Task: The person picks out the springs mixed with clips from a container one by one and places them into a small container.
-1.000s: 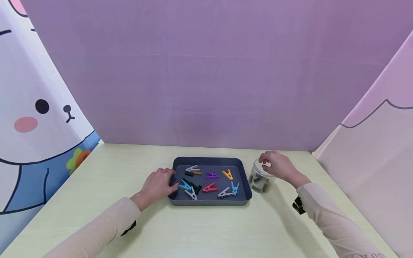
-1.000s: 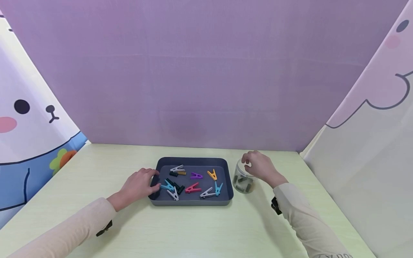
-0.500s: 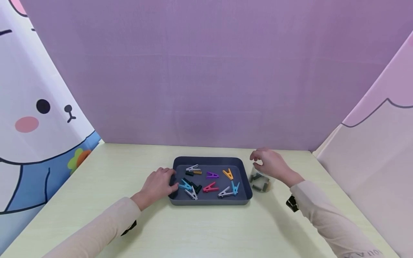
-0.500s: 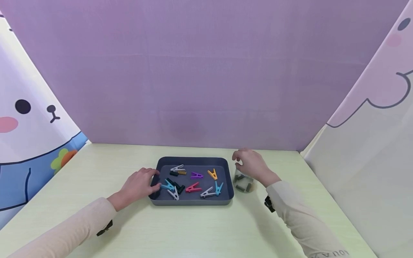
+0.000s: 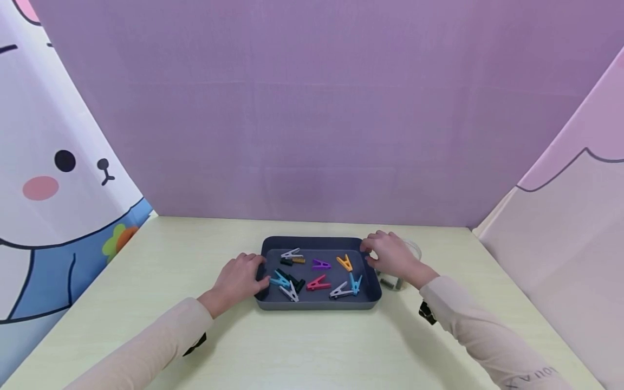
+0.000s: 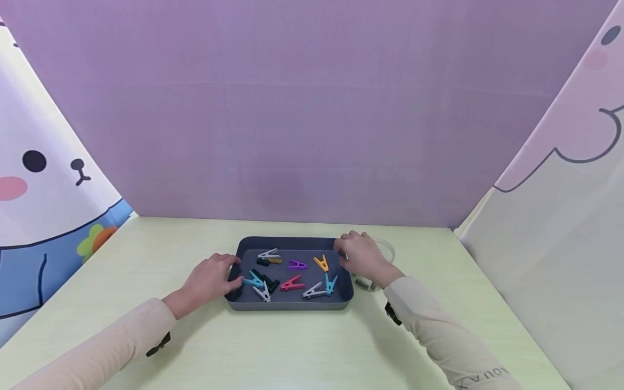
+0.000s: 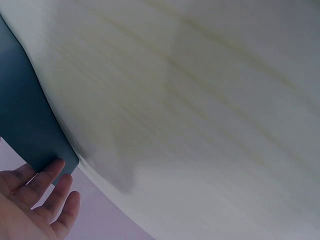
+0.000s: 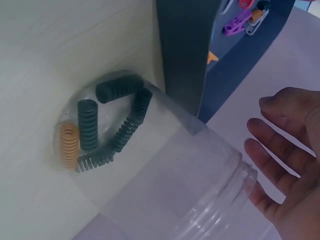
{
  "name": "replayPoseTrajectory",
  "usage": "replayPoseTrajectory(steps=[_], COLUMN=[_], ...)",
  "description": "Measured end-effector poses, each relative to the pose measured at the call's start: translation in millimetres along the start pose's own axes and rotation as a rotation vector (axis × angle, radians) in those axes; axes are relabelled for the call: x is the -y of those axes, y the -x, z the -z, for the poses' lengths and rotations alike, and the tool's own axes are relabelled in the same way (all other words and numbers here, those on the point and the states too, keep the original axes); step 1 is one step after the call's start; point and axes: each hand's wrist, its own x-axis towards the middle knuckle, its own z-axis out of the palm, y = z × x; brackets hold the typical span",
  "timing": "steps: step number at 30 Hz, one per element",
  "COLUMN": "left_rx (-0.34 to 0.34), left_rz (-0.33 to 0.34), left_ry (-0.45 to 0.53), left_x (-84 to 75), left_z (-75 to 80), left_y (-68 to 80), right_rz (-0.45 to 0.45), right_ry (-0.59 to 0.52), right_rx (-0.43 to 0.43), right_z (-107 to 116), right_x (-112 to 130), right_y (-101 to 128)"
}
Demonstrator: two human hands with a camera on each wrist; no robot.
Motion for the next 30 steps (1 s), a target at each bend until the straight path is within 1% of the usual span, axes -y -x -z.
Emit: replayPoseTrajectory(steps=[5,12,19,25,30], left_rx=[-0.002,-0.002,-0.007,-0.011,-0.007], left_rz=[-0.003,-0.003,-0.002,-0.003,0.000], left_ry=[0.003,0.002,0.008,0.008,0.010], left_x=[-0.7,0.2,1.0,1.8,1.7], left_z=[1.2,1.6,0.8,-0.2,-0.9], left_y=[0.1,1.0,1.5,1.4,1.1], right_rz=[-0.008,0.049,0.092,0.108,0.129], right_ry=[0.008,-0.024,-0.018,-0.008,-0.025], right_rx=[0.003,0.025,0.049,0.115,0.142], right_z=[-0.8,-2.6,-8.9,-14.2,-19.6], right_x=[6.3,15.5,29.7,43.2,52.2], right_y=[-2.2,-10.6,-23.6,-36.4,-45.2])
